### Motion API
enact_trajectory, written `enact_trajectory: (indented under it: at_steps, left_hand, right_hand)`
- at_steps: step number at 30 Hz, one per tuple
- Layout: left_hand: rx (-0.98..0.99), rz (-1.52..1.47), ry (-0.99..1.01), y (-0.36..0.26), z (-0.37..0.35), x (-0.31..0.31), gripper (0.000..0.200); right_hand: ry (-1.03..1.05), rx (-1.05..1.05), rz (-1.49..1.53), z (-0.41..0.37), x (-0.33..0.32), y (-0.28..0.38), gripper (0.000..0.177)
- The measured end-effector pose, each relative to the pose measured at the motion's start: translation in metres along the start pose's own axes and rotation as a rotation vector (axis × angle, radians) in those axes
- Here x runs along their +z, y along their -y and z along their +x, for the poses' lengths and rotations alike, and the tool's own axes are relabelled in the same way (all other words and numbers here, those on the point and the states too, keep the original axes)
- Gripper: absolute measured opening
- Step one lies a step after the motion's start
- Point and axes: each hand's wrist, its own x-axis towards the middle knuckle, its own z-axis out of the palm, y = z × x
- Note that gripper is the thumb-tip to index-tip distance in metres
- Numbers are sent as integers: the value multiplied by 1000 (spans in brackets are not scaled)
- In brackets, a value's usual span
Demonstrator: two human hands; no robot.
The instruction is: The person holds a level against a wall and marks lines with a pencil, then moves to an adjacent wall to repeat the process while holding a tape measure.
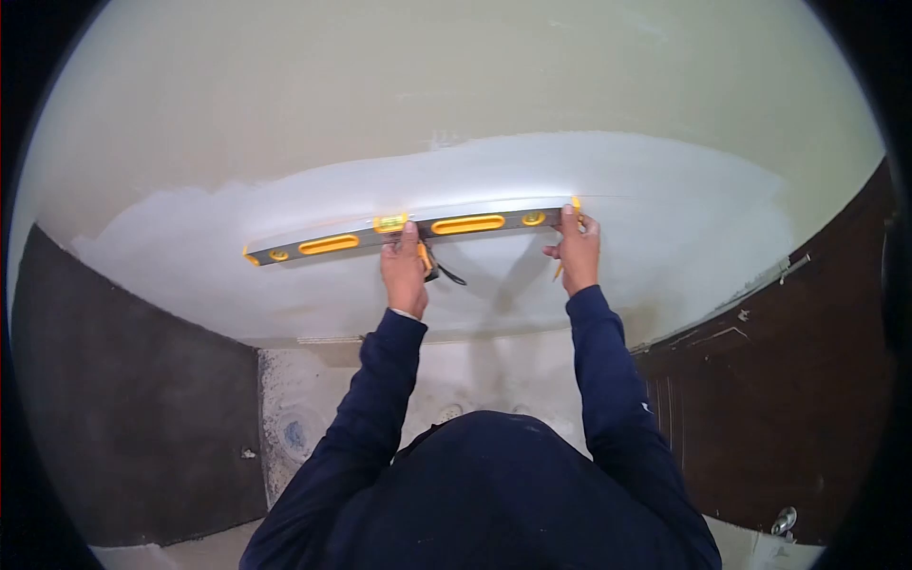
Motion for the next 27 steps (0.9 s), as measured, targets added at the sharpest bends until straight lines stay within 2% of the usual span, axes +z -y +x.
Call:
enact_trajectory:
  at_steps: [3, 5, 14, 20, 23, 27]
  left_hand:
    - [17, 2, -26, 2, 2, 4, 31]
    - [-45, 36, -21, 0, 1, 3, 33]
    - [4, 14, -55, -1, -2, 5, 37]
    - [32, 22, -47, 5, 1, 2, 29]
    - [34, 35, -161, 14, 7, -1, 28]
    - [38, -51, -115, 13, 5, 1, 31]
  right_hand:
    - [1, -26, 22, -3, 2, 2, 65]
    - [-18, -37, 12, -4, 3, 4, 65]
    - [8, -23, 11, -3, 3, 4, 65]
    - [18, -22, 31, -4, 3, 4, 64]
    - [39, -39, 16, 0, 1, -1, 65]
    - [27, -42, -30, 1, 0, -1, 66]
